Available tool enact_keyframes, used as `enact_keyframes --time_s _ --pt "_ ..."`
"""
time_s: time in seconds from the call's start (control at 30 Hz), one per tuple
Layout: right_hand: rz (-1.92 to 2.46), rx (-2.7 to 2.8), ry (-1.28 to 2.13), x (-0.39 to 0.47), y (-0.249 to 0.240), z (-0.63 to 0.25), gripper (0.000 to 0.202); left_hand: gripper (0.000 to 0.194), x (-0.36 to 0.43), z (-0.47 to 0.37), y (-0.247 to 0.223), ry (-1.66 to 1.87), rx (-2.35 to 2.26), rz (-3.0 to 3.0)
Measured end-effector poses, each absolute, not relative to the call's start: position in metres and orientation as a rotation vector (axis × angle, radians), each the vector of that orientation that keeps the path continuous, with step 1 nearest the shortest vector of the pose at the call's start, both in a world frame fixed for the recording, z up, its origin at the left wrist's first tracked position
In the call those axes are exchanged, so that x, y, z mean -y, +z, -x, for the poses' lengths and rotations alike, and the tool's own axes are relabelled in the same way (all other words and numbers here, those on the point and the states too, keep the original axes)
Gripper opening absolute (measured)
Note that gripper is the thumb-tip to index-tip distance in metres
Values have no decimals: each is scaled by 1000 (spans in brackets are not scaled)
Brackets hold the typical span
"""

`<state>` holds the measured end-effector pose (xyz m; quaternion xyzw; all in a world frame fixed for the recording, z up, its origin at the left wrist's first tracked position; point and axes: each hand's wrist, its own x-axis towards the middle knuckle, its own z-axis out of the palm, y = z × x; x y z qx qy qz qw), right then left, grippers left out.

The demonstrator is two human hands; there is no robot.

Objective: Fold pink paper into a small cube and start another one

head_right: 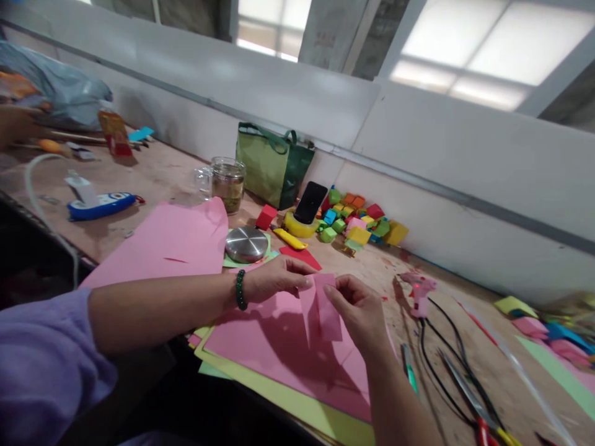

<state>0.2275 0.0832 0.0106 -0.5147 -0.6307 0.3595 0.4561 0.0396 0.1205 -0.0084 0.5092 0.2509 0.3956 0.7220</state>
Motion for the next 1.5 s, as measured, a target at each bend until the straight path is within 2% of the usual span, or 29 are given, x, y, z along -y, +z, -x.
enact_keyframes --time_s 0.37,0.8,1.5 --pt "1316 1656 937 -81 12 -227 31 18 -119 -38 -4 864 -538 -1084" --pt "1296 1569 1164 -80 14 -224 37 9 -120 -34 1 808 -635 -1150" --pt "1312 1746 971 -82 17 -230 37 11 -115 -32 9 868 -663 -1270"
